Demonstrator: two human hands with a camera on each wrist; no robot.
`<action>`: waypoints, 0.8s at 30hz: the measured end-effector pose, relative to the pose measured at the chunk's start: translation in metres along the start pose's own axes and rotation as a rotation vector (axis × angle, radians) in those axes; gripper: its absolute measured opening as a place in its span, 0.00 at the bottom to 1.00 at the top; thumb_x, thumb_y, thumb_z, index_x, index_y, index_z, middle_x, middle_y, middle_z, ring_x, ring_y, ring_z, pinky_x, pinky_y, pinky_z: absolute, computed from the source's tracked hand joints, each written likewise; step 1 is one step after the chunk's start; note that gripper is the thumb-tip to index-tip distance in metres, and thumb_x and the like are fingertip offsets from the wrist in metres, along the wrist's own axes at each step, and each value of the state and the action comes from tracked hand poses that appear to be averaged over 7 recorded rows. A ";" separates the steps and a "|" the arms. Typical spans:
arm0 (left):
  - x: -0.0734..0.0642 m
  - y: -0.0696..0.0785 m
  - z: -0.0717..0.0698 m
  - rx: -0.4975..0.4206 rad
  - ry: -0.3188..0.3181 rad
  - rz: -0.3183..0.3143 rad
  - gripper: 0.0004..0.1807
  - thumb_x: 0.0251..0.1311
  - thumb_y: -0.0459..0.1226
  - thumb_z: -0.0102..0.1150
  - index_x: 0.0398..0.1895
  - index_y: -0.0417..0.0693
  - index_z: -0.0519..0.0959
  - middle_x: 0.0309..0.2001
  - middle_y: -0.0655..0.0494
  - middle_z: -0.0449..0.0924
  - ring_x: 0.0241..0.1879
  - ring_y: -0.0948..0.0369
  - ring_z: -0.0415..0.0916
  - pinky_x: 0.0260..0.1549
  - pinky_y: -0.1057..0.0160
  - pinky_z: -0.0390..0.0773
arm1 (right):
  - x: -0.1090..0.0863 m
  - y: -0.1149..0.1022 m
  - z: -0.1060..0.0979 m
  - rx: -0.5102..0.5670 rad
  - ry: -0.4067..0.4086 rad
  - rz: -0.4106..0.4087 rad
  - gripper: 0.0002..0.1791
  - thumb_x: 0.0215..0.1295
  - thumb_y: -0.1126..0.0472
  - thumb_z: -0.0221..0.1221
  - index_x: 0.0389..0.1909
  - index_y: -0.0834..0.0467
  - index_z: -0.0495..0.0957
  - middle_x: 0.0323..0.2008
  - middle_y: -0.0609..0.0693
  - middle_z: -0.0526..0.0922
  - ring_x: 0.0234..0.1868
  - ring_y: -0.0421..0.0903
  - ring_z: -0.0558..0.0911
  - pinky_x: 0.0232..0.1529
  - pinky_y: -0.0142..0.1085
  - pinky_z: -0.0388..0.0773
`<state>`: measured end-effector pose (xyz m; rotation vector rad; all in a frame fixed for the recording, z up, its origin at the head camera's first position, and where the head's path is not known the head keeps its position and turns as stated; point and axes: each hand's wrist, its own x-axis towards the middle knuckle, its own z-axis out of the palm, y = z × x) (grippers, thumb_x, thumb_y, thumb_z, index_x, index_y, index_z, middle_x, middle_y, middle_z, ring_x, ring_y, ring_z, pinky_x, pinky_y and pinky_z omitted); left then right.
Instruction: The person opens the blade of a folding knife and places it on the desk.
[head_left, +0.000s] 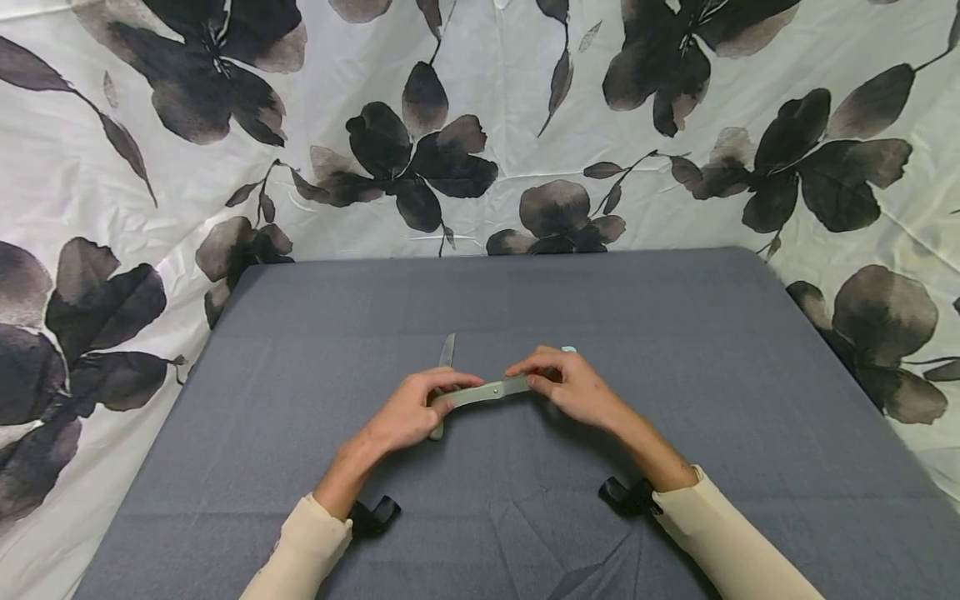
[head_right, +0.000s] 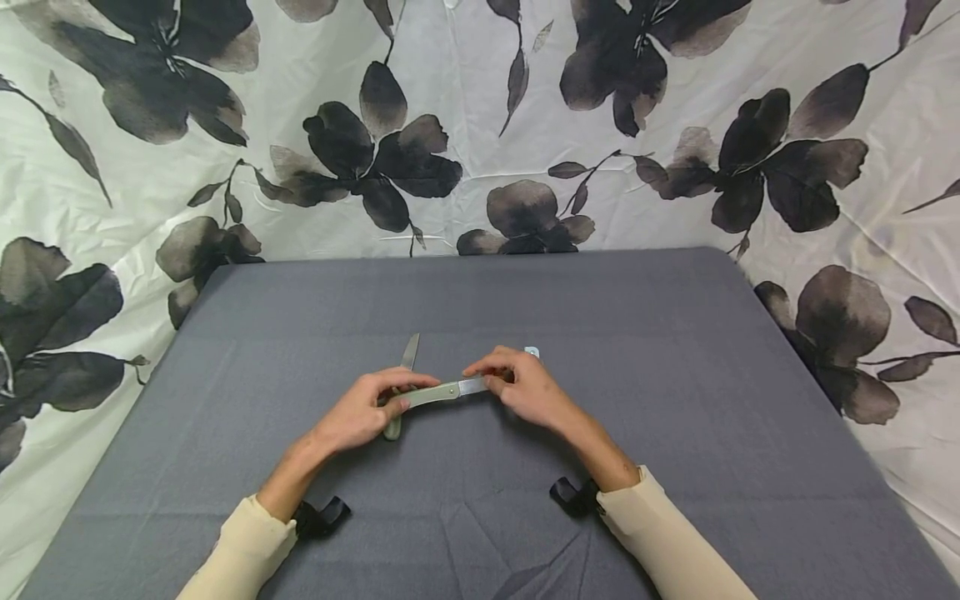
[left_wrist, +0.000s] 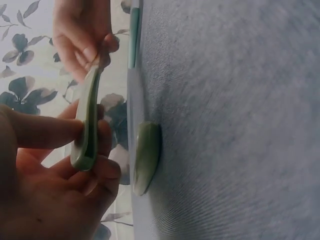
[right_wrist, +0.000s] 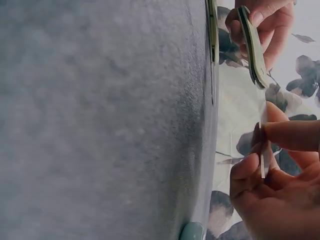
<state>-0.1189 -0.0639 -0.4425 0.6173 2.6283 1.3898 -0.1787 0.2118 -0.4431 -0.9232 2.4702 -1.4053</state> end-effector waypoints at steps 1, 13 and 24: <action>0.001 -0.001 0.001 -0.004 0.012 0.008 0.26 0.68 0.25 0.54 0.63 0.56 0.83 0.59 0.53 0.84 0.49 0.57 0.80 0.46 0.58 0.79 | 0.001 0.001 -0.001 0.016 0.015 0.006 0.14 0.73 0.69 0.60 0.54 0.57 0.88 0.44 0.58 0.86 0.39 0.42 0.78 0.42 0.32 0.77; 0.011 0.003 0.019 -0.047 0.034 -0.020 0.27 0.66 0.27 0.64 0.68 0.51 0.79 0.57 0.49 0.84 0.45 0.58 0.84 0.41 0.65 0.83 | 0.022 0.009 -0.003 0.257 0.200 0.166 0.28 0.71 0.70 0.62 0.70 0.64 0.71 0.47 0.65 0.84 0.37 0.47 0.84 0.42 0.37 0.82; 0.014 0.006 0.029 -0.041 0.002 0.021 0.43 0.55 0.23 0.73 0.75 0.45 0.69 0.60 0.45 0.77 0.51 0.53 0.83 0.45 0.63 0.85 | 0.040 0.012 0.004 0.526 0.293 0.199 0.34 0.67 0.76 0.61 0.73 0.67 0.63 0.39 0.51 0.82 0.35 0.39 0.87 0.42 0.35 0.87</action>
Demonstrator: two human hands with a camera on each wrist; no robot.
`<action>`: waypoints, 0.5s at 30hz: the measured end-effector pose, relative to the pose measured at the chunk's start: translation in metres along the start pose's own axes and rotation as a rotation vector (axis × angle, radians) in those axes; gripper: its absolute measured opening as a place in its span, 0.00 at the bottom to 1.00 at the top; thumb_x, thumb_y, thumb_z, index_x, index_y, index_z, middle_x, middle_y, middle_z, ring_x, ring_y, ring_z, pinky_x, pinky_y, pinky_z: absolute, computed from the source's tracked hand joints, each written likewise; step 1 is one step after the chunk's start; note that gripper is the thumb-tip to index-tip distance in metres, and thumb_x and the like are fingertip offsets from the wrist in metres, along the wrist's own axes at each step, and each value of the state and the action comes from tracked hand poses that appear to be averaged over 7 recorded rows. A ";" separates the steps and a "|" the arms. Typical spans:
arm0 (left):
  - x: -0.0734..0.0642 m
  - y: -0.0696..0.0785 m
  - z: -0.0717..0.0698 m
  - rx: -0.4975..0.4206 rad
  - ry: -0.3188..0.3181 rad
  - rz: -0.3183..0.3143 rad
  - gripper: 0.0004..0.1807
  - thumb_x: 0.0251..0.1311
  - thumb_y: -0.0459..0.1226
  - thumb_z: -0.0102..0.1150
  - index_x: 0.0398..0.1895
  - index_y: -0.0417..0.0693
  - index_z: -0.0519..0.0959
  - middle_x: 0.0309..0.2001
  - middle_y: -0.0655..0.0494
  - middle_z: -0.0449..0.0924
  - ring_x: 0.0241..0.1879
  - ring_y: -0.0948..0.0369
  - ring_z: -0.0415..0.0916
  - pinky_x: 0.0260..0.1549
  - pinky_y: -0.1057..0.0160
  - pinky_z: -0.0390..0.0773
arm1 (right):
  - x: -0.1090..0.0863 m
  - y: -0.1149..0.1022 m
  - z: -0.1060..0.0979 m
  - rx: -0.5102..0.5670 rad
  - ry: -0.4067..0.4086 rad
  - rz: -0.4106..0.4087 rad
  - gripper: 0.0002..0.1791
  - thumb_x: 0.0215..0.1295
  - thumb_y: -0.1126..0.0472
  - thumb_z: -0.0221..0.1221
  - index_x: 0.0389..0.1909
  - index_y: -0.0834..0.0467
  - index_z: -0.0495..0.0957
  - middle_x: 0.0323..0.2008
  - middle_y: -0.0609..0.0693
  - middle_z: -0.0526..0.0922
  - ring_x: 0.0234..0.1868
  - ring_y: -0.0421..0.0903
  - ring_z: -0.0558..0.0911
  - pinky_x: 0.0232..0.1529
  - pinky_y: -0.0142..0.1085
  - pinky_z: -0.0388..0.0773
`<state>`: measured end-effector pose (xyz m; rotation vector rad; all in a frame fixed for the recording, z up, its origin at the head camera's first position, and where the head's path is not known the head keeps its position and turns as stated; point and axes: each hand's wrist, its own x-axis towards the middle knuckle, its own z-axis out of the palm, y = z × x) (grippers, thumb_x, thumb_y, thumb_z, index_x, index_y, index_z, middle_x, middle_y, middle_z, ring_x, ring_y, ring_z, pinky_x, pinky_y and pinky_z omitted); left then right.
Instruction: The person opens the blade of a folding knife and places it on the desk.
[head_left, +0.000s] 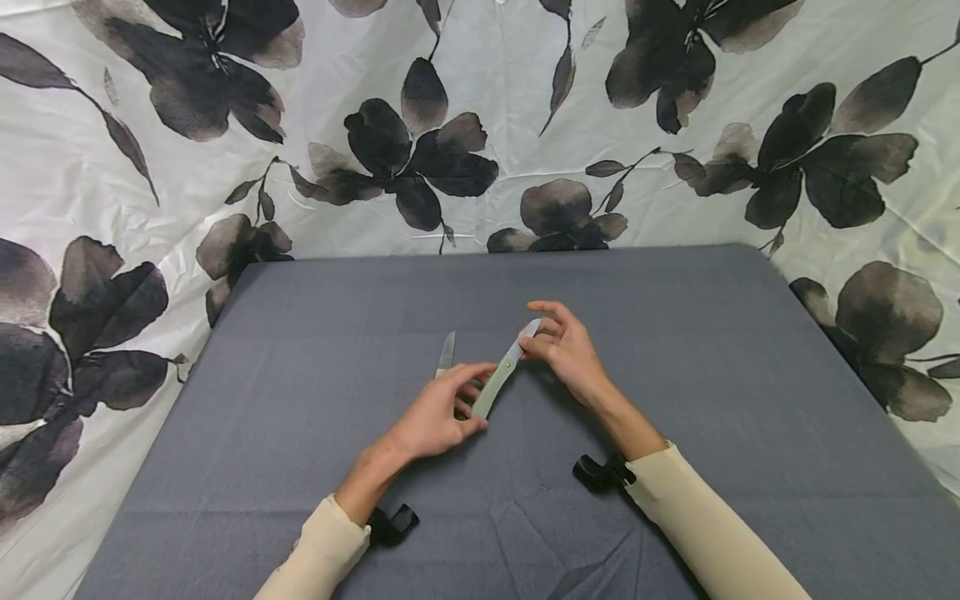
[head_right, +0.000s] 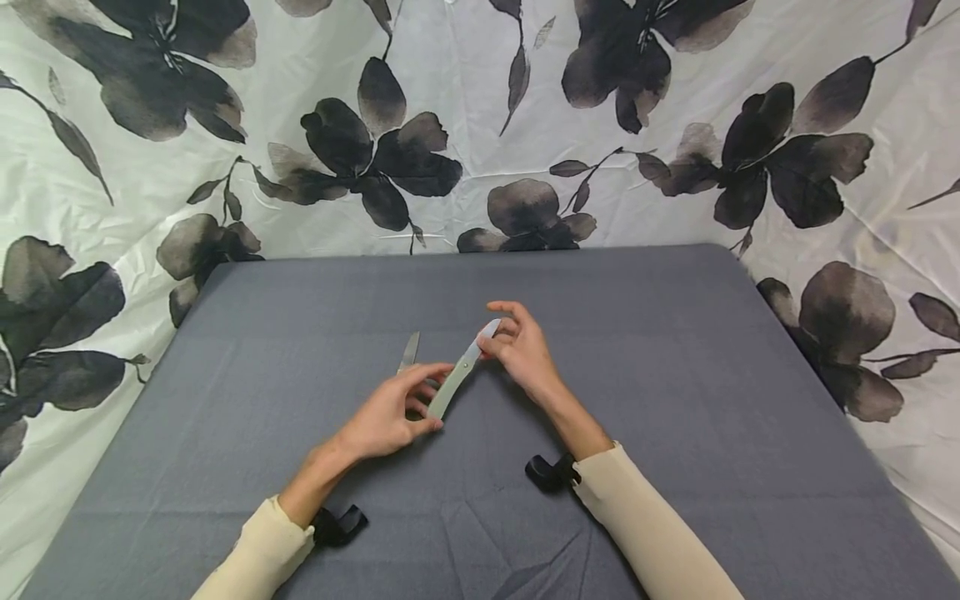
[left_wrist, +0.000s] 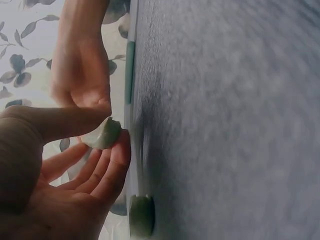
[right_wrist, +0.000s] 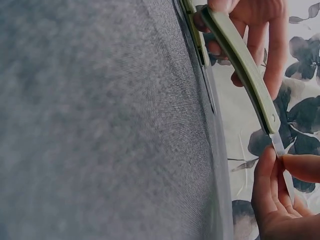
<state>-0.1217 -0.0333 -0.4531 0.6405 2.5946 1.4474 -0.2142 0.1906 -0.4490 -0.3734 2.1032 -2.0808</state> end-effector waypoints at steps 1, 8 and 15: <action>0.000 0.000 0.001 -0.010 -0.007 0.005 0.44 0.54 0.23 0.74 0.76 0.45 0.68 0.60 0.44 0.77 0.51 0.52 0.82 0.45 0.63 0.85 | 0.001 0.000 0.001 0.006 0.003 0.002 0.34 0.67 0.76 0.61 0.73 0.67 0.62 0.38 0.50 0.82 0.34 0.39 0.87 0.41 0.35 0.87; 0.003 0.000 0.008 -0.060 -0.020 0.029 0.53 0.47 0.19 0.76 0.79 0.40 0.62 0.59 0.39 0.74 0.50 0.50 0.82 0.44 0.66 0.86 | 0.006 0.001 0.007 0.016 0.031 0.012 0.35 0.65 0.78 0.62 0.70 0.72 0.60 0.35 0.50 0.82 0.31 0.38 0.86 0.37 0.31 0.86; 0.005 0.002 0.014 -0.040 -0.033 -0.013 0.55 0.47 0.18 0.75 0.80 0.37 0.59 0.58 0.39 0.74 0.44 0.55 0.82 0.42 0.69 0.85 | 0.010 0.002 0.012 -0.036 0.048 0.045 0.29 0.65 0.77 0.62 0.66 0.73 0.63 0.36 0.53 0.84 0.29 0.35 0.85 0.35 0.29 0.85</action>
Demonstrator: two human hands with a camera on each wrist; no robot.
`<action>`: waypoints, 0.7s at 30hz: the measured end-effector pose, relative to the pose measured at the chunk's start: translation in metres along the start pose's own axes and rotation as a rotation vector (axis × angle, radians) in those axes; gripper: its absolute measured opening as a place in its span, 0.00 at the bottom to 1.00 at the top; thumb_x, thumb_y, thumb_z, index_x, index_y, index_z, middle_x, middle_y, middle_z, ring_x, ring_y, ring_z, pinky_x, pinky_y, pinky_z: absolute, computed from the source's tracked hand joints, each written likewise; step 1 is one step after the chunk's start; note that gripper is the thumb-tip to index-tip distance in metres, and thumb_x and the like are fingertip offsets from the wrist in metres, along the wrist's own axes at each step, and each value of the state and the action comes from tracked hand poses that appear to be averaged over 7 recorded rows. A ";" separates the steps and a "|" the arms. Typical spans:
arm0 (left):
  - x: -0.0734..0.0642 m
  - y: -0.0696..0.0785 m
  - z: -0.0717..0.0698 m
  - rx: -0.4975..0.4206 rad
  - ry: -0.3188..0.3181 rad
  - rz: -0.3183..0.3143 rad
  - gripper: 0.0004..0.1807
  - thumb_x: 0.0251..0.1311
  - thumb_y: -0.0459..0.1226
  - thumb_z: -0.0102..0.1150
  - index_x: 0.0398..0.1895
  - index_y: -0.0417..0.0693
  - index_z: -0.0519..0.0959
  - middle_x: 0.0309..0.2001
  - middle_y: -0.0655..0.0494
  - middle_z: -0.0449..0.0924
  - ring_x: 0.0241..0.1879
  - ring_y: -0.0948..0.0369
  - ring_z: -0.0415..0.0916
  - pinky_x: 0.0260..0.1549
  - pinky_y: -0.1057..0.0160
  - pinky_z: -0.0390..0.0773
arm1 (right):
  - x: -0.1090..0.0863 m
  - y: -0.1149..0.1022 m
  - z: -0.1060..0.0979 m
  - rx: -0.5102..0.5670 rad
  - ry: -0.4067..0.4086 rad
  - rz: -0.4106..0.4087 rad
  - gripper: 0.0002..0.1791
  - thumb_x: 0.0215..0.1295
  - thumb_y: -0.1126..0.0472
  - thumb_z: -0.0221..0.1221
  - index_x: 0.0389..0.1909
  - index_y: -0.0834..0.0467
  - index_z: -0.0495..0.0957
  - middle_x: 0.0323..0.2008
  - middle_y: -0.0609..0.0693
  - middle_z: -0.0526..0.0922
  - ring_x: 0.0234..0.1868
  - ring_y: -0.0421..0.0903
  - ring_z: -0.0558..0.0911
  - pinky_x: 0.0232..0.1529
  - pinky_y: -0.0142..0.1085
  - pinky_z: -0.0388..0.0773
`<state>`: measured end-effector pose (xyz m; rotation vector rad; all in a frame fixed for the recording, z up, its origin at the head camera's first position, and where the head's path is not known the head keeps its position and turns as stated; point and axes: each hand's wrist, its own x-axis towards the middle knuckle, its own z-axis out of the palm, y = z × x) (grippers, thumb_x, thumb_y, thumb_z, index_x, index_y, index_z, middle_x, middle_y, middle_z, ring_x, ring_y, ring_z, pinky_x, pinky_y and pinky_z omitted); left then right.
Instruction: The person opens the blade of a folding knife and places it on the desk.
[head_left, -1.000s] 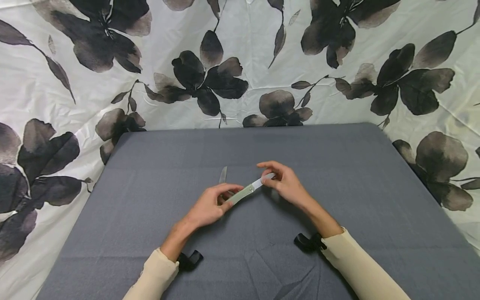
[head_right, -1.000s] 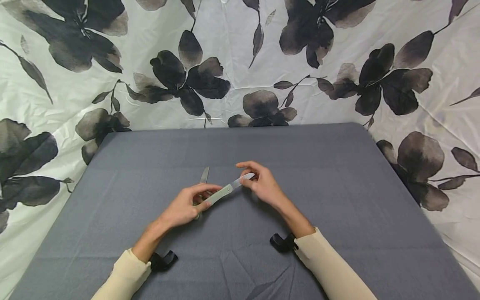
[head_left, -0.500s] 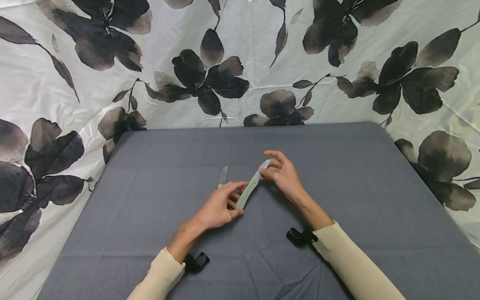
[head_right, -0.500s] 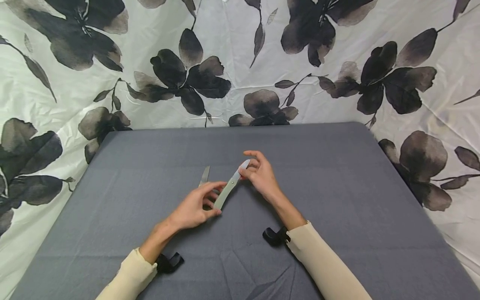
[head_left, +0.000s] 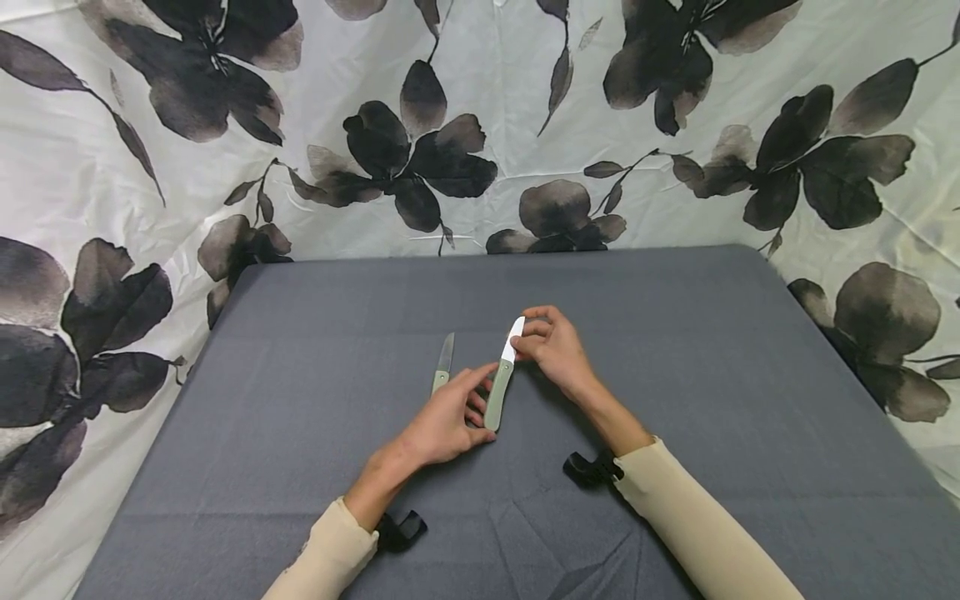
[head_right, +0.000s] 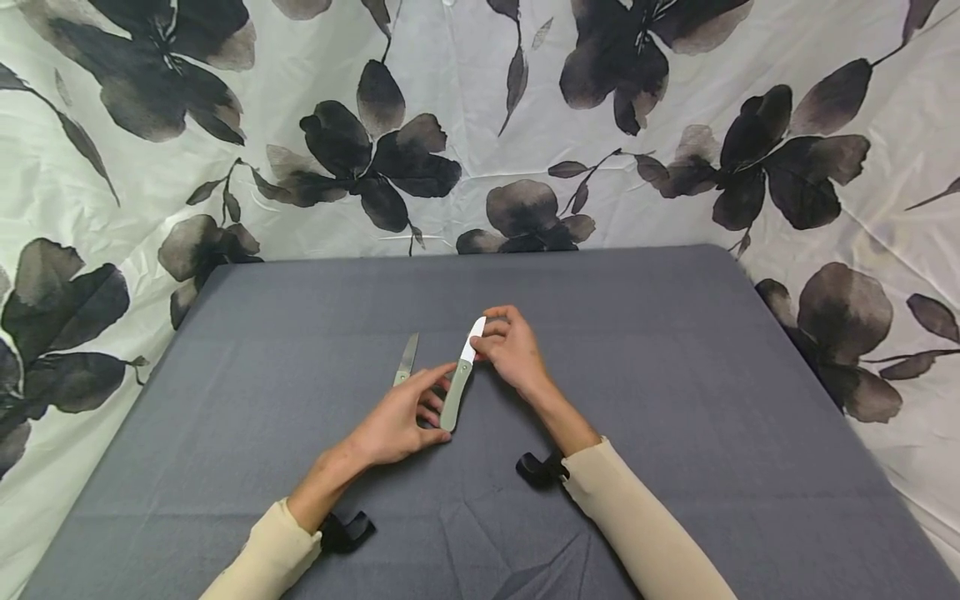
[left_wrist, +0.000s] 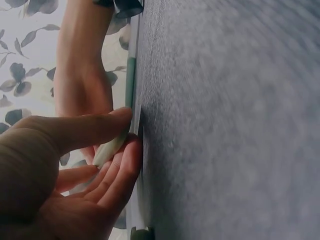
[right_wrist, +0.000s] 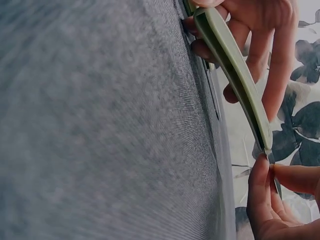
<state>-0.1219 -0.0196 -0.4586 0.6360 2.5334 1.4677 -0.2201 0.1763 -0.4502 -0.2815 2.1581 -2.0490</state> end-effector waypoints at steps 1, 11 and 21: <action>0.000 0.001 0.001 0.002 0.000 -0.008 0.54 0.48 0.19 0.75 0.80 0.37 0.59 0.57 0.39 0.74 0.44 0.55 0.82 0.41 0.69 0.85 | 0.000 0.000 0.001 -0.011 -0.003 0.002 0.29 0.66 0.77 0.62 0.65 0.73 0.63 0.37 0.54 0.85 0.29 0.35 0.85 0.35 0.29 0.85; 0.002 0.003 0.004 0.130 0.037 -0.019 0.51 0.48 0.26 0.80 0.77 0.34 0.63 0.55 0.43 0.76 0.42 0.58 0.79 0.34 0.70 0.81 | 0.001 0.000 -0.003 -0.220 -0.087 -0.003 0.30 0.67 0.74 0.63 0.68 0.71 0.67 0.52 0.70 0.83 0.42 0.46 0.87 0.42 0.33 0.84; 0.001 0.003 0.005 0.238 0.057 -0.060 0.50 0.49 0.34 0.82 0.75 0.34 0.66 0.55 0.44 0.72 0.46 0.57 0.76 0.52 0.59 0.79 | 0.003 0.001 0.001 -0.484 -0.149 -0.002 0.32 0.69 0.67 0.64 0.73 0.65 0.69 0.56 0.65 0.82 0.54 0.58 0.83 0.49 0.41 0.80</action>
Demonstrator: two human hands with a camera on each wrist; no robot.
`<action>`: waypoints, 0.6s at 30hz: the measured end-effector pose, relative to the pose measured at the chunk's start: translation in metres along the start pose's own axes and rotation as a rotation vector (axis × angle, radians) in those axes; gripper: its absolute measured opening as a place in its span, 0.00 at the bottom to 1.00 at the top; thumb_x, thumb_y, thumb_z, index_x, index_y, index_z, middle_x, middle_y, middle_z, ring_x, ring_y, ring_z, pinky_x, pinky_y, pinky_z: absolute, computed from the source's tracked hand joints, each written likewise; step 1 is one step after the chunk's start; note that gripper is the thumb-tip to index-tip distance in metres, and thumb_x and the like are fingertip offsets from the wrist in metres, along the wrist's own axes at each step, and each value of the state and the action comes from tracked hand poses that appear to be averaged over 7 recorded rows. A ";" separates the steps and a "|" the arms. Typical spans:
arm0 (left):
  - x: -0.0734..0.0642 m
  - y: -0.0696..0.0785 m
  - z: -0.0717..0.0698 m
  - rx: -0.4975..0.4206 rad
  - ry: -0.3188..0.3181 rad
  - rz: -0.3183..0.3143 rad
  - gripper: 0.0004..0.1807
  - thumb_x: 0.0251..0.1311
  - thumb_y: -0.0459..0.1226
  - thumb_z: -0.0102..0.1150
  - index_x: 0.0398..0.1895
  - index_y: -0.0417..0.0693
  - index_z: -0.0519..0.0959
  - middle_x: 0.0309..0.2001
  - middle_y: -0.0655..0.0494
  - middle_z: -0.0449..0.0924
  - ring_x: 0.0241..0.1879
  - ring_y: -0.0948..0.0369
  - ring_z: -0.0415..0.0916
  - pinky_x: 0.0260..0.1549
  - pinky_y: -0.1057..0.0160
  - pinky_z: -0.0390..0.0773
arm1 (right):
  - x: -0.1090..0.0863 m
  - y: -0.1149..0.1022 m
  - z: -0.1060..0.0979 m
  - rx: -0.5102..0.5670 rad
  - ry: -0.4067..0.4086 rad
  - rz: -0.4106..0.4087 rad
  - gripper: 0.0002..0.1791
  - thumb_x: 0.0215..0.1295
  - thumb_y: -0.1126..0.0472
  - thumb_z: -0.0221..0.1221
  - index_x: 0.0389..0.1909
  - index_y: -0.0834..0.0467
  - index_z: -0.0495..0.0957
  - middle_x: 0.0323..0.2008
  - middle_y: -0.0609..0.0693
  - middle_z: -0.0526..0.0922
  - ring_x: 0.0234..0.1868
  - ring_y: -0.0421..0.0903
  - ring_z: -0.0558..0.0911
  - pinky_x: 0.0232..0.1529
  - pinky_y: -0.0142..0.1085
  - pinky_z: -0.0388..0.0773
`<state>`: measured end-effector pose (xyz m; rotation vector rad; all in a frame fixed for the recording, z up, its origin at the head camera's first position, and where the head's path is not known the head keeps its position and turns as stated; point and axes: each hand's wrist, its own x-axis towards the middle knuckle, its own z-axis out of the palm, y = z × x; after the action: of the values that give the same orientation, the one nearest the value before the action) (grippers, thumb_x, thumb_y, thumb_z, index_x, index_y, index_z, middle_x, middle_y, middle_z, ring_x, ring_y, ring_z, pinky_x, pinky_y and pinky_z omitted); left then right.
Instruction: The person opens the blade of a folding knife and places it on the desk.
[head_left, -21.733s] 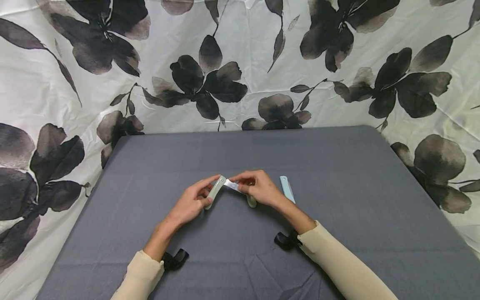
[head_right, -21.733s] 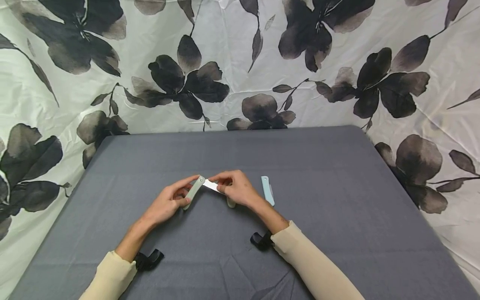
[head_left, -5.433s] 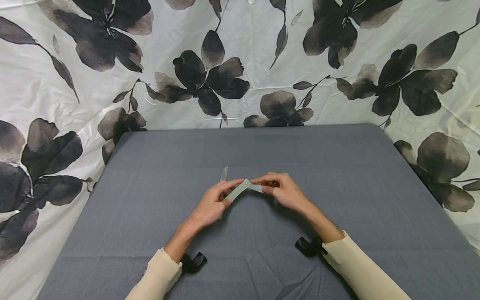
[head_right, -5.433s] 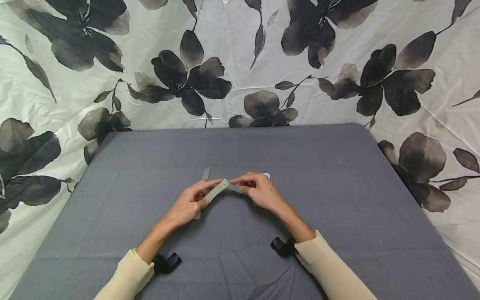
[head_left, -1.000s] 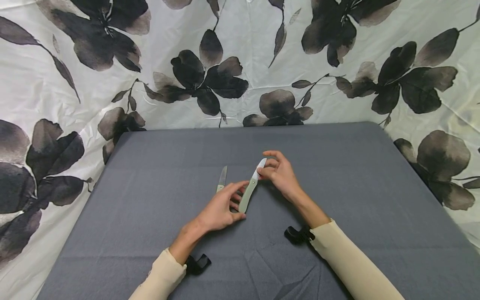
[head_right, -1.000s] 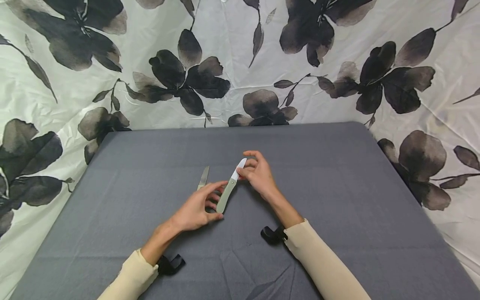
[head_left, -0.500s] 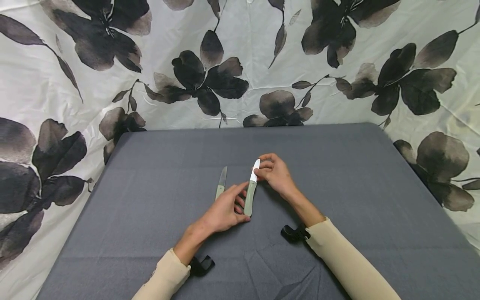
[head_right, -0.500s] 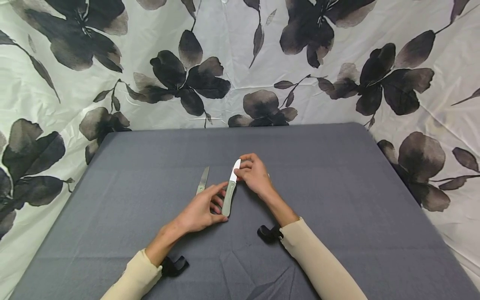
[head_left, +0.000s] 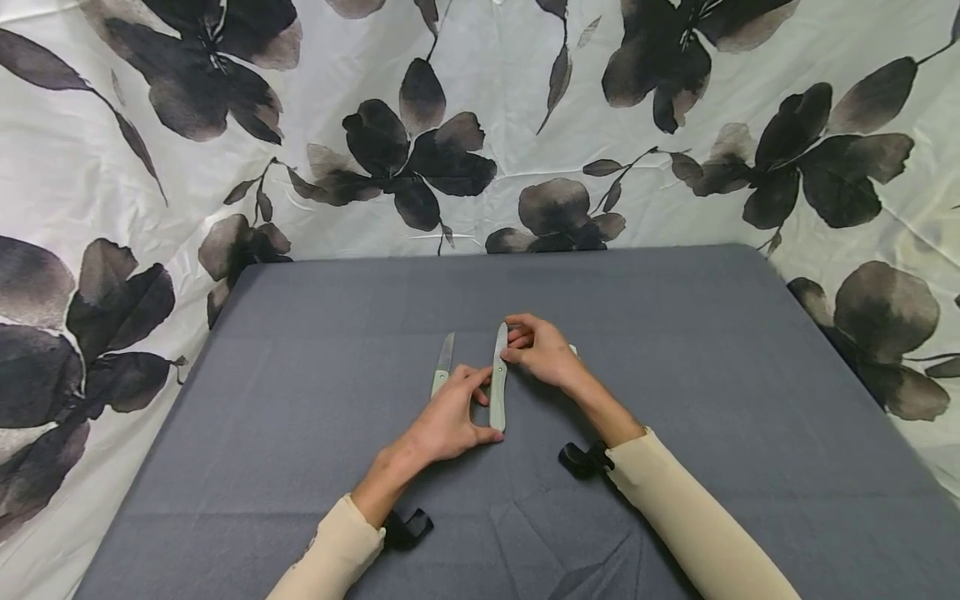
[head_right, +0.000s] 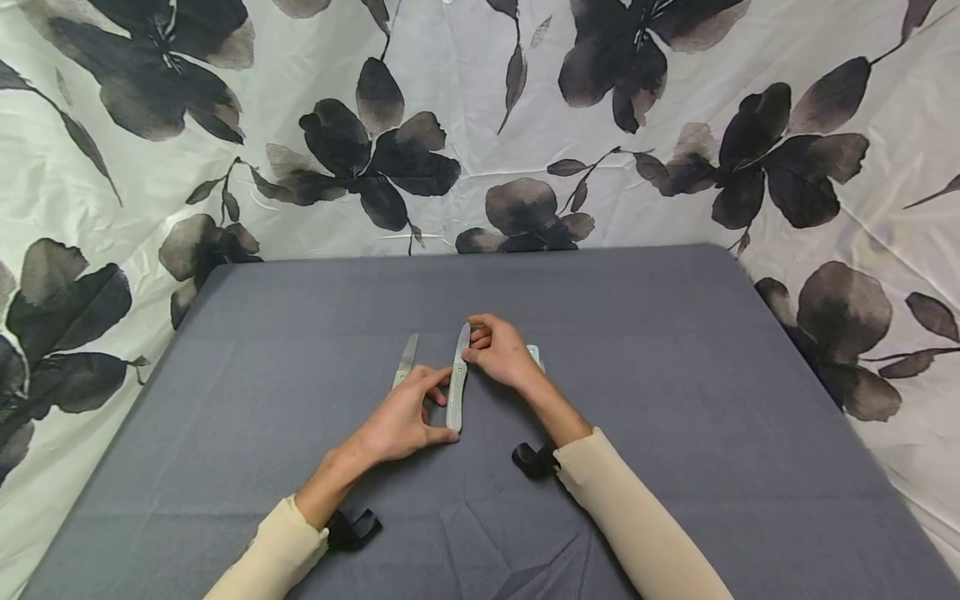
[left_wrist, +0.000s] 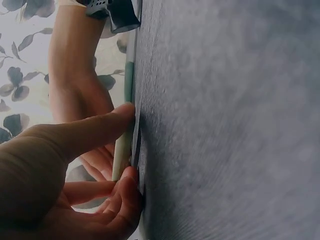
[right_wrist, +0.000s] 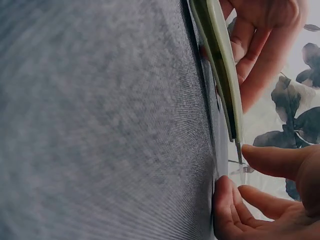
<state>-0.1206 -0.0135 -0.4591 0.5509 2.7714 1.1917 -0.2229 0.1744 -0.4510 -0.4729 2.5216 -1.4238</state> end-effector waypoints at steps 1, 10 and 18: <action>0.000 0.000 0.000 0.003 -0.006 -0.011 0.50 0.49 0.34 0.82 0.76 0.35 0.66 0.55 0.44 0.72 0.45 0.58 0.76 0.53 0.59 0.79 | 0.001 0.000 0.000 -0.015 -0.005 0.003 0.32 0.70 0.66 0.65 0.73 0.65 0.69 0.55 0.64 0.82 0.53 0.58 0.83 0.48 0.41 0.80; 0.005 0.002 -0.003 0.036 -0.065 -0.058 0.50 0.52 0.38 0.82 0.76 0.36 0.66 0.46 0.47 0.70 0.38 0.61 0.68 0.43 0.64 0.74 | 0.003 -0.002 -0.002 -0.075 -0.040 0.014 0.33 0.70 0.64 0.64 0.74 0.66 0.69 0.52 0.63 0.80 0.46 0.53 0.79 0.40 0.35 0.73; 0.007 0.003 0.000 0.033 -0.048 -0.073 0.50 0.51 0.37 0.82 0.76 0.35 0.66 0.48 0.46 0.70 0.38 0.61 0.70 0.44 0.63 0.75 | 0.004 0.001 -0.001 -0.113 -0.075 -0.008 0.35 0.70 0.64 0.63 0.75 0.70 0.66 0.48 0.61 0.77 0.42 0.49 0.74 0.41 0.35 0.69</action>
<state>-0.1260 -0.0093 -0.4568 0.4698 2.7498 1.1053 -0.2271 0.1744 -0.4509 -0.5465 2.5525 -1.2463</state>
